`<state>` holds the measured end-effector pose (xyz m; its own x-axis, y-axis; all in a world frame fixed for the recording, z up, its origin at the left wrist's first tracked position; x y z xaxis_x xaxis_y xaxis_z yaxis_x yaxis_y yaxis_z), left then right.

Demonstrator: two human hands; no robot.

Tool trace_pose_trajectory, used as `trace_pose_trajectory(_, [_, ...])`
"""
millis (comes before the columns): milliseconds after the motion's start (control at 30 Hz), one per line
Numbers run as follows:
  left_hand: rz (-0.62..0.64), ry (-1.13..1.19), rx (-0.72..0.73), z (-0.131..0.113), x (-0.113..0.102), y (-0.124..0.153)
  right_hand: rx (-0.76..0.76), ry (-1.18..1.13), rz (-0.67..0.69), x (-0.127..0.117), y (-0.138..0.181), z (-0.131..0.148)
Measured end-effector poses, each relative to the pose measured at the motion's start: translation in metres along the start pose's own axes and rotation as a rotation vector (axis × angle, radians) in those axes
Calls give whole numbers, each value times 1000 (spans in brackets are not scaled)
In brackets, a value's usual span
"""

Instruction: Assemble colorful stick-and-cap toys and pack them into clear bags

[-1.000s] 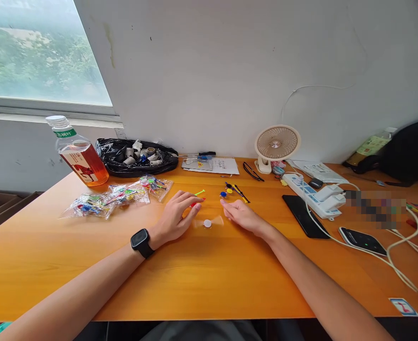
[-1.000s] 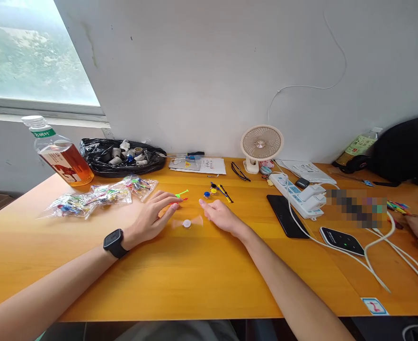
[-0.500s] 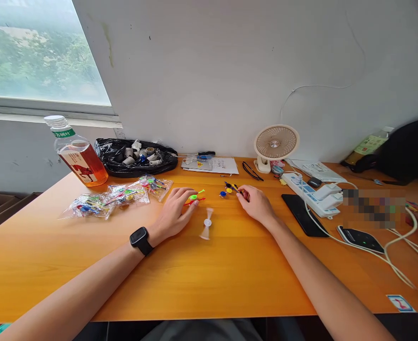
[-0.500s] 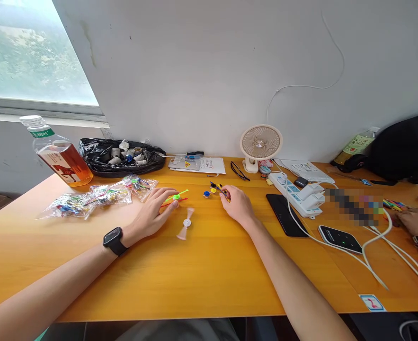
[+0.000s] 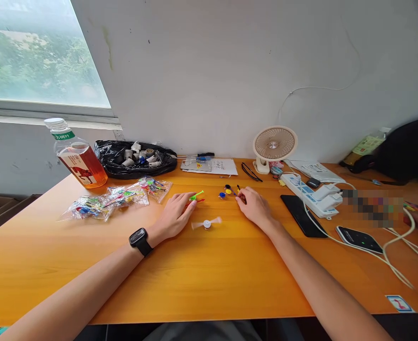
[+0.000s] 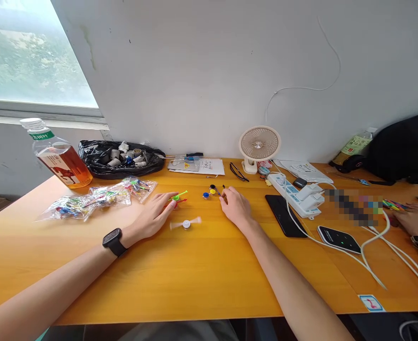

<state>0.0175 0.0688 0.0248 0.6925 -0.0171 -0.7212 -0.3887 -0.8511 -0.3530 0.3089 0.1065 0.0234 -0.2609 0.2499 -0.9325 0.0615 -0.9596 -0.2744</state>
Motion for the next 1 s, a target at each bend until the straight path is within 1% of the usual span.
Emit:
trace_pose_trajectory(133, [8,-16,9,0,1,0,23,68,-25,-1,-1,-3])
trace_pose_trajectory(267, [-3,-32,33,-1,1,0,78,84,-41,-2,-3,-9])
trace_pose_trajectory(367, [-1,-41,36,-2,1,0,122,49,-63,-5,-5,-15])
trace_pose_trajectory(433, [0,-44,36,-2,2,0,138,-34,-92,-7,-6,-17])
trace_pose_trajectory(500, [-3,-44,34,-2,2,0,106,-163,-133,-11,-6,-15])
trace_pose_trajectory(567, [-8,-47,30,0,2,0,38,-283,-190,-15,-6,-11])
trace_pose_trajectory(633, [-11,-50,32,1,2,0,-12,-359,-244,-18,-5,-6])
trace_pose_trajectory(700, [-14,-52,44,2,3,0,-20,-413,-262,-19,-3,-4])
trace_pose_trajectory(800, [-11,-62,55,2,4,1,2,-494,-250,-16,-2,-3])
trace_pose_trajectory(900, [-11,-68,51,1,3,1,4,-499,-280,-18,-1,-2])
trace_pose_trajectory(1000, [-11,-64,45,1,3,1,-69,-386,-379,-28,1,5])
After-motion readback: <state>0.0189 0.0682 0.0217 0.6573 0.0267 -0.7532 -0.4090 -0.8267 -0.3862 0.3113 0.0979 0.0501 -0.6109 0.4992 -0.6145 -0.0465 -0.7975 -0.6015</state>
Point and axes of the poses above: each hand's wrist, its own y-axis away from the middle knuckle, its own x-axis out of the palm, z = x × y, the point moved 5 cm from there along -y, towards the middle knuckle, and after that the axes turned 1 degree about y, right-handed, at the moved point
